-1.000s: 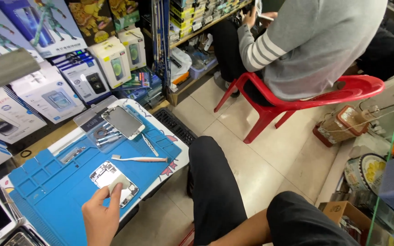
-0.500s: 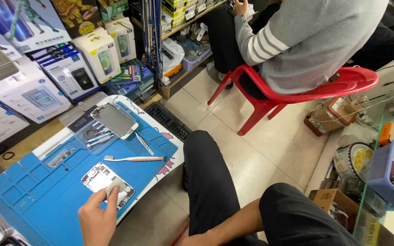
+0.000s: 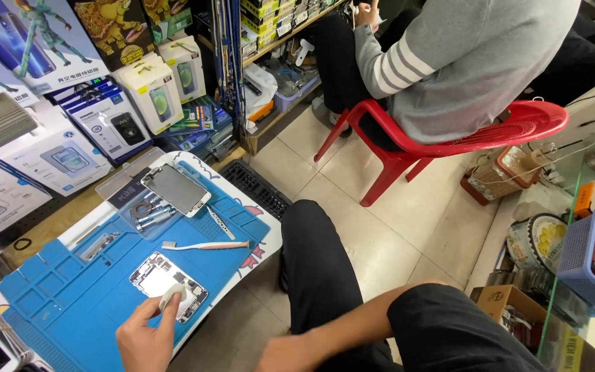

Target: The person uses a screwdriver to remove screws from a white smartphone, then removes the battery. They clean the phone's internal frame with a toothbrush and wipe it with a tissue. The person handles multiple disassembled phones on a blue work mat.

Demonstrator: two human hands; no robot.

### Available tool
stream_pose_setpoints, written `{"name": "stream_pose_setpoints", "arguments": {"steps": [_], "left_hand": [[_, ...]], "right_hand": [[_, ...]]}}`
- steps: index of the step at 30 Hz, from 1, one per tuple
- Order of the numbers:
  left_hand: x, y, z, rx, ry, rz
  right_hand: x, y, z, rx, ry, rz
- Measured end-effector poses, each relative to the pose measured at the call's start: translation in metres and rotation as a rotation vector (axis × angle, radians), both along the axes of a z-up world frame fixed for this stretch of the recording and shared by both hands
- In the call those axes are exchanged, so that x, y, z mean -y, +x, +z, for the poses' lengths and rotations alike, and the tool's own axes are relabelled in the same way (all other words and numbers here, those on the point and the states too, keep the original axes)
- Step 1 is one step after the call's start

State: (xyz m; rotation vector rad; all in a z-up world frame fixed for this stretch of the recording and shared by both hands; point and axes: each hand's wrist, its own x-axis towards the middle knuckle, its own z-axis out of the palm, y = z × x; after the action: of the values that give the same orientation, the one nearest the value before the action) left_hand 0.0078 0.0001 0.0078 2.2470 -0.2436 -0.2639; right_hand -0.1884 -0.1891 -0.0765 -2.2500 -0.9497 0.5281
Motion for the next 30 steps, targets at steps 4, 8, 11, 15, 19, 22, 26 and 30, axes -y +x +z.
{"name": "stream_pose_setpoints", "arguments": {"steps": [4, 8, 11, 15, 19, 22, 26, 30], "left_hand": [[-0.009, 0.004, -0.019, 0.093, 0.087, 0.094], [0.017, -0.002, 0.004, 0.033, -0.022, 0.206], [0.012, 0.001, 0.004, -0.179, -0.084, 0.220], [0.006, 0.006, 0.003, -0.244, -0.204, 0.183], [0.005, 0.009, 0.002, -0.300, -0.137, 0.112], [0.001, 0.006, -0.023, -0.276, -0.212, 0.052], [0.002, 0.008, -0.006, -0.265, -0.199, 0.036], [0.003, 0.018, -0.003, -0.344, -0.064, 0.101]], "right_hand": [[0.034, 0.081, 0.160, 0.110, 0.264, -0.405], [0.071, 0.140, 0.188, 0.435, 0.392, -0.365], [0.060, 0.178, 0.150, 0.336, 0.061, -0.261], [0.034, 0.196, 0.113, 0.195, 0.320, -0.304], [0.031, 0.187, 0.101, 0.115, 0.492, -0.353], [0.031, 0.190, 0.093, -0.012, 0.485, -0.395], [0.020, 0.208, 0.096, -0.237, 0.570, -0.593], [0.015, 0.223, 0.078, -0.354, 0.708, -0.620]]}}
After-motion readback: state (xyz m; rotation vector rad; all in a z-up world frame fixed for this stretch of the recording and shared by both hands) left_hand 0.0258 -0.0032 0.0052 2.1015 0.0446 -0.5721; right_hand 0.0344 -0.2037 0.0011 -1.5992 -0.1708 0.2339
